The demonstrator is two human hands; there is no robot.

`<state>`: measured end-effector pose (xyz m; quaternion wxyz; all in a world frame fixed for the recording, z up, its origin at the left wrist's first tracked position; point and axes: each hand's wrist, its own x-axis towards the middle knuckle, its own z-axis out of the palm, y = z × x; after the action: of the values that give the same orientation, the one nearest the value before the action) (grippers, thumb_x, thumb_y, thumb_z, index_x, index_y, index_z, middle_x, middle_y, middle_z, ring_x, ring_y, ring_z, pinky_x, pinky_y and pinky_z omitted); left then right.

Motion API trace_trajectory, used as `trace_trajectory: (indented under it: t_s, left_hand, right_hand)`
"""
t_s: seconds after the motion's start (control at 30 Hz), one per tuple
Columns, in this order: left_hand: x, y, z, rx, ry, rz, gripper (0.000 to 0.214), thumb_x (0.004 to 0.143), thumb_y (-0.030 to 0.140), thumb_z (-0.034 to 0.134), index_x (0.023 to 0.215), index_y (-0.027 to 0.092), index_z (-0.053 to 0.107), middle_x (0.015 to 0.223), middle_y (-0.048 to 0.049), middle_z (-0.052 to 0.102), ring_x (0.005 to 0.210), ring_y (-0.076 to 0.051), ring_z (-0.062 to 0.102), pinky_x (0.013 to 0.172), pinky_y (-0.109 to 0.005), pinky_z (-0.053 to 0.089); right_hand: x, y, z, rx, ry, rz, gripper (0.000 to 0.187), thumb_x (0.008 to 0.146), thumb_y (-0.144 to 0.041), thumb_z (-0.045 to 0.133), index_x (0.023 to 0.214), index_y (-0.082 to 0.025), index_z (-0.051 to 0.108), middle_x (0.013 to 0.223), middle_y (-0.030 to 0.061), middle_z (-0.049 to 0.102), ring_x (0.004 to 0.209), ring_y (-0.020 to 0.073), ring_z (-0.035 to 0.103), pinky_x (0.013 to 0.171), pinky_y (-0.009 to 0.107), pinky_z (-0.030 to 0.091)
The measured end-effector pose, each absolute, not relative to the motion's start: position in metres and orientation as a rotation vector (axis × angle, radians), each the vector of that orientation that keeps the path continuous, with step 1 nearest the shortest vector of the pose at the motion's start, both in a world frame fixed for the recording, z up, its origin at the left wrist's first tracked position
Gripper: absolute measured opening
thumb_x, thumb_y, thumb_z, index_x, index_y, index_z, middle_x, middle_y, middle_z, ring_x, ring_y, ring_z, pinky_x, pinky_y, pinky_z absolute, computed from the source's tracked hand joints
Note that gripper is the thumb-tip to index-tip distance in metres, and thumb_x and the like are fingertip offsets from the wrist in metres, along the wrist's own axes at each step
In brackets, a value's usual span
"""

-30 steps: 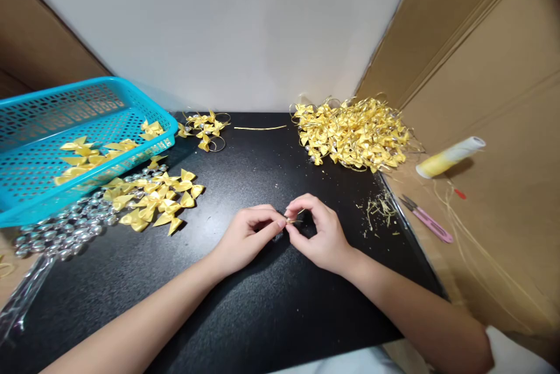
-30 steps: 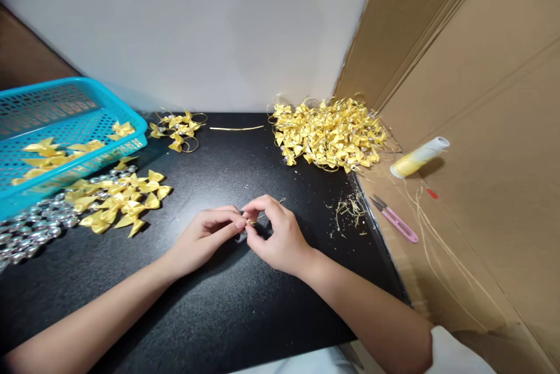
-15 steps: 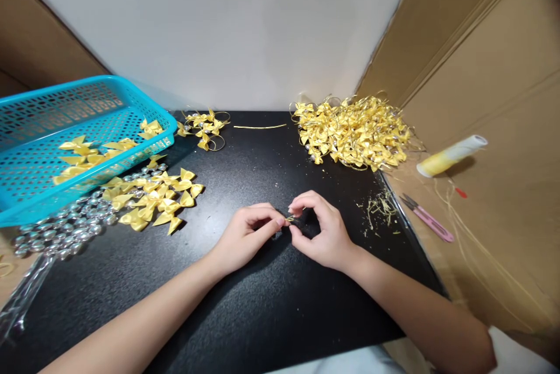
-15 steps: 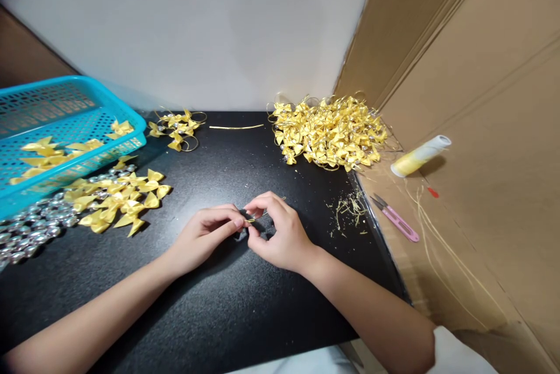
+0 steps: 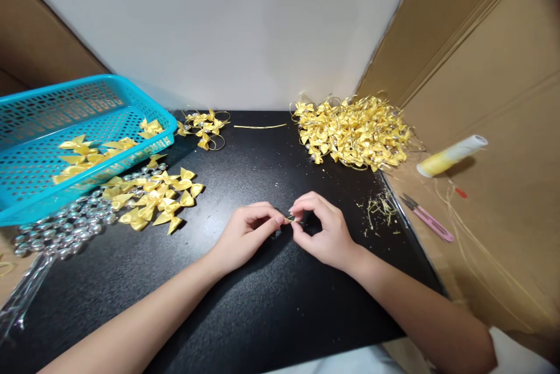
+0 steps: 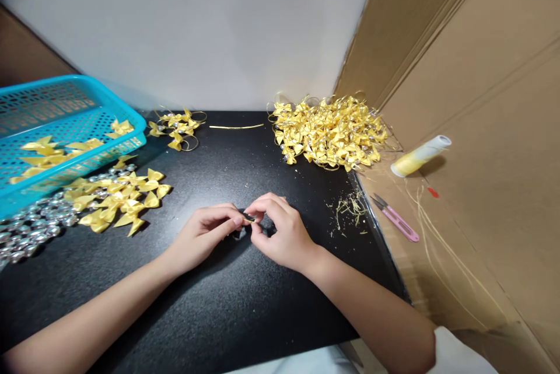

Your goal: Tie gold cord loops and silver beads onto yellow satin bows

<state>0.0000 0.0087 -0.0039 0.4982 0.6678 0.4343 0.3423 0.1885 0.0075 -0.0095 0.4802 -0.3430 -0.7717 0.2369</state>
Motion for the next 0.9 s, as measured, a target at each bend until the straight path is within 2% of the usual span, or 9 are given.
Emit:
trace_trajectory:
  t_s: [0.37,0.63,0.9]
  left_hand:
    - [-0.0008,0.0087,-0.0010,1.600,1.086,0.829,0.022,0.087,0.027,0.058,0.074,0.017,0.072,0.070,-0.0022,0.066,0.066,-0.014,0.059,0.064,-0.025,0.045]
    - [-0.0002,0.0090,-0.0028,1.592,1.073,0.839,0.022,0.088,0.027,0.058,0.075,0.016,0.072,0.072,-0.0030,0.067,0.067,-0.014,0.059,0.066,-0.026,0.045]
    - [-0.0004,0.0094,-0.0028,1.595,1.084,0.822,0.024,0.088,0.030,0.058,0.073,0.016,0.071,0.067,-0.0007,0.061,0.065,-0.014,0.056,0.063,-0.025,0.042]
  right_hand:
    - [0.1924,0.0093,-0.0063,-0.824,-1.896,0.501,0.032,0.074,-0.001,0.053,0.096,-0.024,0.055,0.081,-0.0003,0.062,0.073,0.0155,0.062,0.070,0.031,0.051]
    - [0.1899,0.0051,-0.0079,-0.936,-1.963,0.571,0.033,0.072,-0.010,0.063,0.101,-0.023,0.054,0.093,0.0045,0.067,0.089,0.0211,0.064,0.081,0.038,0.052]
    - [0.1877,0.0028,-0.0126,-1.005,-1.905,0.634,0.025,0.078,-0.013,0.064,0.100,-0.024,0.054,0.084,0.0017,0.072,0.080,0.0191,0.069,0.080,0.038,0.052]
